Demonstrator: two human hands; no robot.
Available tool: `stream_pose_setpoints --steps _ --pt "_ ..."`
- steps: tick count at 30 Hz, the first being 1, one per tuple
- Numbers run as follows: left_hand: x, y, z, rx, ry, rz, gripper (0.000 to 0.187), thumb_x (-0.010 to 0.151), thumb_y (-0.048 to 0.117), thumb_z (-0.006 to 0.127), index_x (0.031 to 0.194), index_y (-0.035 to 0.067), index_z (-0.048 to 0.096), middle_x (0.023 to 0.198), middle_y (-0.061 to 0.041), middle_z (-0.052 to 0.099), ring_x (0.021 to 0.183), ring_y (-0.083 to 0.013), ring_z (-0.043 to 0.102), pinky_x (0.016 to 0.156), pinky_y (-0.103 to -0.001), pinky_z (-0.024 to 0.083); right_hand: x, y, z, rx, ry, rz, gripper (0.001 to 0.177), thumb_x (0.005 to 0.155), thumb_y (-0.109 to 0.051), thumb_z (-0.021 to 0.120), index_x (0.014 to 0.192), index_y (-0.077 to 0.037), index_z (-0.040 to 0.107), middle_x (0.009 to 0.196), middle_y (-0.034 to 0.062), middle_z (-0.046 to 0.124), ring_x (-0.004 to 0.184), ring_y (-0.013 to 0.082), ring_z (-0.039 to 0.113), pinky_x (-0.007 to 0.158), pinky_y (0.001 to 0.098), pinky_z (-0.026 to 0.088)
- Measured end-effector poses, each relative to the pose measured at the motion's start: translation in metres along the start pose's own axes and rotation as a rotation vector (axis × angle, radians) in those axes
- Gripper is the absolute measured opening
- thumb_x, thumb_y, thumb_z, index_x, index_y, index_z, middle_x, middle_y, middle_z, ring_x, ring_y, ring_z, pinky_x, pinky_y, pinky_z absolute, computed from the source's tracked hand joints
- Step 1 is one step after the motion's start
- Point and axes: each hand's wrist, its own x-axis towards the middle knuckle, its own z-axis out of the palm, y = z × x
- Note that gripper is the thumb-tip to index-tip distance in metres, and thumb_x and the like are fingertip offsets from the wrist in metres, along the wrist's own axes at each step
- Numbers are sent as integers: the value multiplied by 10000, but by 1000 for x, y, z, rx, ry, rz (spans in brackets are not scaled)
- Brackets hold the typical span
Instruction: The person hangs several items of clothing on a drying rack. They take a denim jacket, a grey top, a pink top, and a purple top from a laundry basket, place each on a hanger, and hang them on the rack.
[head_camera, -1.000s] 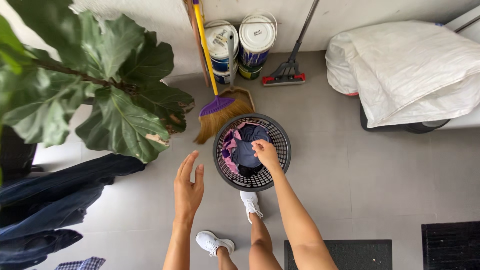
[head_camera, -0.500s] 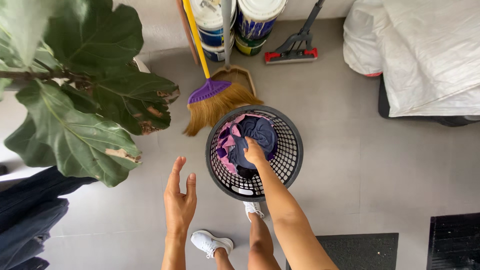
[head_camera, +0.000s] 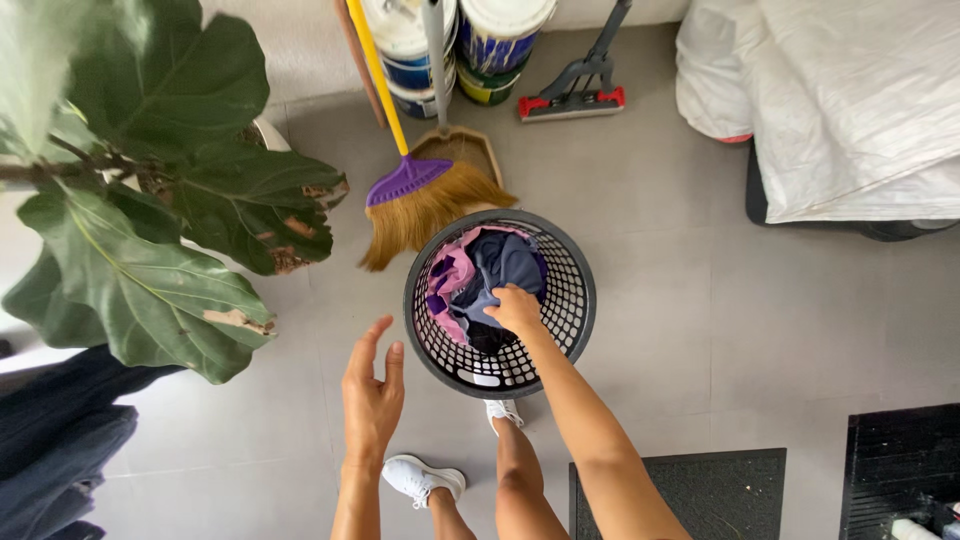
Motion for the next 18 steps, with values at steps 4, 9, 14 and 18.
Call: stream_pose_setpoints --steps 4,9,14,18 --pt "-18 21 4 50 -38 250 297 1008 201 598 1253 51 671 1200 -134 726 1038 -237 687 817 -329 533 -64 -27 -90 -82 489 -392 297 712 -352 829 867 -128 712 956 73 685 962 350 658 833 502 491" --pt "-51 67 9 77 -140 349 324 1012 272 577 1199 38 700 1177 -139 731 1025 -271 691 863 -356 526 -162 -80 -198 299 408 -438 301 912 -204 815 914 -2 592 908 129 594 843 348 610 743 404 526" --pt "-85 134 8 40 -256 389 377 1025 323 559 1218 23 681 1055 -172 715 953 -290 676 874 -351 518 -264 -133 -286 369 407 -605 356 865 -94 726 1218 -133 707 898 71 637 752 288 669 652 390 545" --pt "-109 189 5 70 -259 362 365 970 318 659 1132 -6 697 1025 -169 724 924 -230 670 817 -330 514 -315 -156 -340 251 588 -728 319 870 -93 740 1176 -181 726 902 34 659 733 256 688 619 381 545"
